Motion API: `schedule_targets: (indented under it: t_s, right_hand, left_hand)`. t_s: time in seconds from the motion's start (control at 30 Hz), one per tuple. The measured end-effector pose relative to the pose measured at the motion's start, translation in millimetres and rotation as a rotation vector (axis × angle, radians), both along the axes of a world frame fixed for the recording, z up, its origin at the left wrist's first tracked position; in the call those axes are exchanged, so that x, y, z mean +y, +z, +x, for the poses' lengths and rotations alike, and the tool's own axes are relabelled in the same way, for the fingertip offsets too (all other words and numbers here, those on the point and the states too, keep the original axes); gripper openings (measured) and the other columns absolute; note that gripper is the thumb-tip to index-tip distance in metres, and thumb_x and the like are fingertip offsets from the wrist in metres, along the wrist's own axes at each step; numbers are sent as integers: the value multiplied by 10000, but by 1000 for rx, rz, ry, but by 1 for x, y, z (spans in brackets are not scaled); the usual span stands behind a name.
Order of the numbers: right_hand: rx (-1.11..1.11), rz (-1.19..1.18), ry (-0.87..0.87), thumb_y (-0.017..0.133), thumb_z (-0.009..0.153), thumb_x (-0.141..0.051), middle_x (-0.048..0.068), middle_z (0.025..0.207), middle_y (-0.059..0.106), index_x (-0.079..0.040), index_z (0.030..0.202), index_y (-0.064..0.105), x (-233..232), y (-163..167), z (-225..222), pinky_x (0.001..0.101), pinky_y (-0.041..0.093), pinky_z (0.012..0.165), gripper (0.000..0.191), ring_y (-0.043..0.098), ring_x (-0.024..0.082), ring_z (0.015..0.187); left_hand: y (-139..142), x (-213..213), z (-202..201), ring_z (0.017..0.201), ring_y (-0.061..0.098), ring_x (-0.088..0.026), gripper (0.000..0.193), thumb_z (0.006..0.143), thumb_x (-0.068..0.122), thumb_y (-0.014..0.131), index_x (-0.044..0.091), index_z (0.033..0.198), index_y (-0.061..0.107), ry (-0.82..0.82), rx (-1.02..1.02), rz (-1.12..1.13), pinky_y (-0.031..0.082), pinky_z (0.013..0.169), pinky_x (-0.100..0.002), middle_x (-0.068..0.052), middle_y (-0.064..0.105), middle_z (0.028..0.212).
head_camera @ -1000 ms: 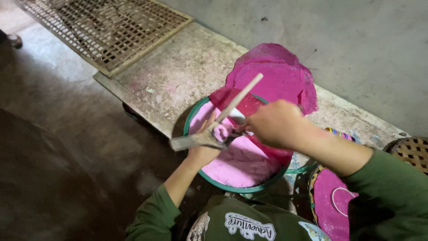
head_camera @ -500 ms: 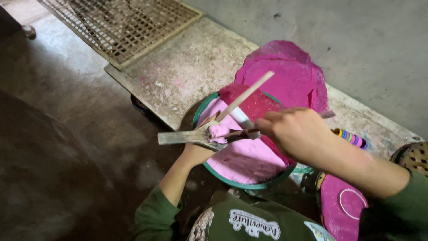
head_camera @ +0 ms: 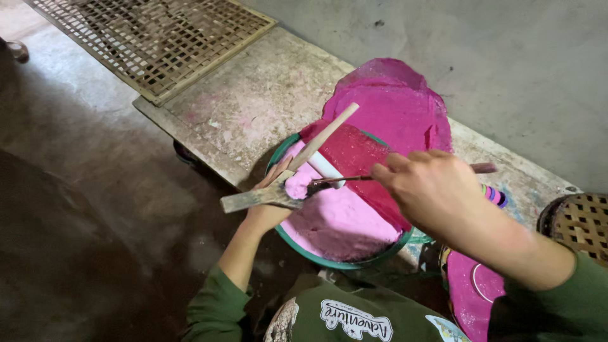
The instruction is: The person scoops pink dough from a large basin into a wooden hand-held extruder press and squeezes round dough discs onto a mesh tray, repeating the cycle and arranging the finished discs on the tray.
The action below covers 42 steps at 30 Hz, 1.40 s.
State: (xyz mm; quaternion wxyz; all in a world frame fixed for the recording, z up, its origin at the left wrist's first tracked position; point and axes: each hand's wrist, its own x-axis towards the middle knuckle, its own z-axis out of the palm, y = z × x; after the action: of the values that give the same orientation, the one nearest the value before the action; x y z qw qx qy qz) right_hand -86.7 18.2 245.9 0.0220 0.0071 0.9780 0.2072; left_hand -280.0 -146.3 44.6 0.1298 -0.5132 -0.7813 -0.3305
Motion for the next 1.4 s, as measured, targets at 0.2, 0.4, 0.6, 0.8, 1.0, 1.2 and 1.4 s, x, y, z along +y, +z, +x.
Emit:
schedule_targets:
  t_s: [0.2,0.4,0.6,0.8,1.0,1.2,1.4]
  right_hand:
    - [10,238,185,590,832,-192,57,839,684,-98,1029,671,-27,-58,-34,356,548,529,233,709,213,677]
    - [79,25,53,601,837,-160,44,835,683,-147,1010,675,-19,-41,-12,365,571,535,188,717,224,709]
    - [83,-5,-35,594,830,-161,51,826,688,-151,1052,678,16,-15,5,389,567,486,238,725,252,645]
    - [75,69,112,607,827,-160,55,805,693,-118,1014,672,-24,-48,-34,369,559,551,202,712,234,694]
    - [66,-39,73,613,835,-163,72,871,703,-121,1067,683,-18,-22,-21,383,576,580,247,729,243,736]
    - [102,-166,-45,569,871,-161,45,872,702,-212,1165,694,22,-6,4,415,574,537,323,729,264,698]
    - [69,-10,47,583,849,-172,57,880,706,-176,1142,677,-8,-37,-31,395,573,597,308,730,250,731]
  left_hand:
    - [-6,20,5,1358,461,-368,850,825,445,723,161,1536,353,-133,-219,-94,362,1065,-495,-122,447,1532]
    - [-2,22,6,1382,544,-301,561,1024,383,623,227,1538,464,-34,-492,-177,436,1187,-391,-105,487,1549]
    - [17,3,-4,1350,534,-311,819,818,387,718,159,1529,382,-91,-314,104,472,1085,-399,-86,487,1533]
    - [-12,36,3,1440,458,-354,774,875,350,736,162,1556,419,-146,-175,3,379,1163,-459,-137,432,1663]
    - [-35,36,-6,1464,504,-305,457,945,371,721,262,1353,547,-101,-180,-16,402,1222,-424,-116,453,1651]
    - [-5,21,-16,1386,502,-308,782,867,435,705,172,1551,431,-18,-326,-19,439,1117,-413,-80,465,1560]
    - [-6,32,-6,1453,455,-315,629,890,352,724,171,1452,507,-162,-170,15,398,1183,-426,-92,398,1660]
